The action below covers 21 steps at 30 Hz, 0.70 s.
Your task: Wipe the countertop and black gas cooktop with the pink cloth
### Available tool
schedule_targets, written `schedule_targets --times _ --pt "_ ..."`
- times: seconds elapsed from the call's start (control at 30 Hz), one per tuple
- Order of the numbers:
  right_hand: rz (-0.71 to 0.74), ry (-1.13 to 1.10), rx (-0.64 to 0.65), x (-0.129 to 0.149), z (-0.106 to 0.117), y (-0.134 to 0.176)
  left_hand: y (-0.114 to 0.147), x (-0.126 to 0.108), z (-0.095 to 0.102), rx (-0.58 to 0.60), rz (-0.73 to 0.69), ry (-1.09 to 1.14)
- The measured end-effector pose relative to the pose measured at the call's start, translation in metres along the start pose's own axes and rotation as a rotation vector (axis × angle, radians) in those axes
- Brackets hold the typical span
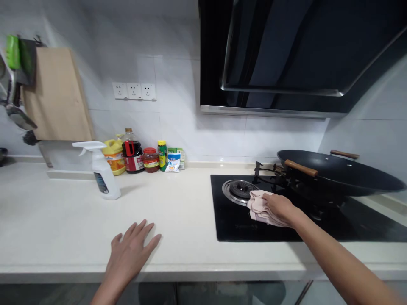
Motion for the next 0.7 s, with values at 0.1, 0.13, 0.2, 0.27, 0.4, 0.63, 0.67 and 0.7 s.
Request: schedule_targets --times 0.1,0.13,0.2,0.27,0.4,0.63,0.67,0.7 --pt "-0.055 -0.006 0.013 -0.012 -0.006 -0.021 0.0 0.002 -0.002 0.001 -0.001 -0.006" --pt "-0.074 -0.009 0.018 -0.017 -0.009 -0.028 0.0 0.003 -0.002 0.002 -0.001 -0.005" --pt "-0.113 -0.015 0.032 -0.03 -0.014 -0.043 0.001 0.003 -0.001 0.012 0.003 0.0" --pt "-0.151 -0.021 0.051 -0.043 -0.021 -0.058 0.001 0.002 0.0 0.025 0.007 0.003" --pt "-0.187 -0.04 0.083 -0.059 -0.028 -0.087 0.003 0.002 0.0 0.026 0.001 -0.007" --pt "-0.181 -0.108 0.095 -0.067 -0.031 -0.138 0.001 0.017 -0.015 -0.061 -0.055 -0.004" --pt "-0.183 -0.12 0.1 -0.066 -0.032 -0.147 0.001 0.019 -0.018 -0.074 -0.058 0.004" --pt "-0.185 -0.131 0.106 -0.063 -0.033 -0.156 0.001 0.021 -0.019 -0.084 -0.059 0.014"
Point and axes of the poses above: each hand's wrist, its own y-axis away from the middle knuckle, its own z-axis out of the back of the hand, x = y × z, the point moved 3 cm from there along -y, towards the middle knuckle, and after that the axes turned 7 degrees about y, right-handed, at the moved point
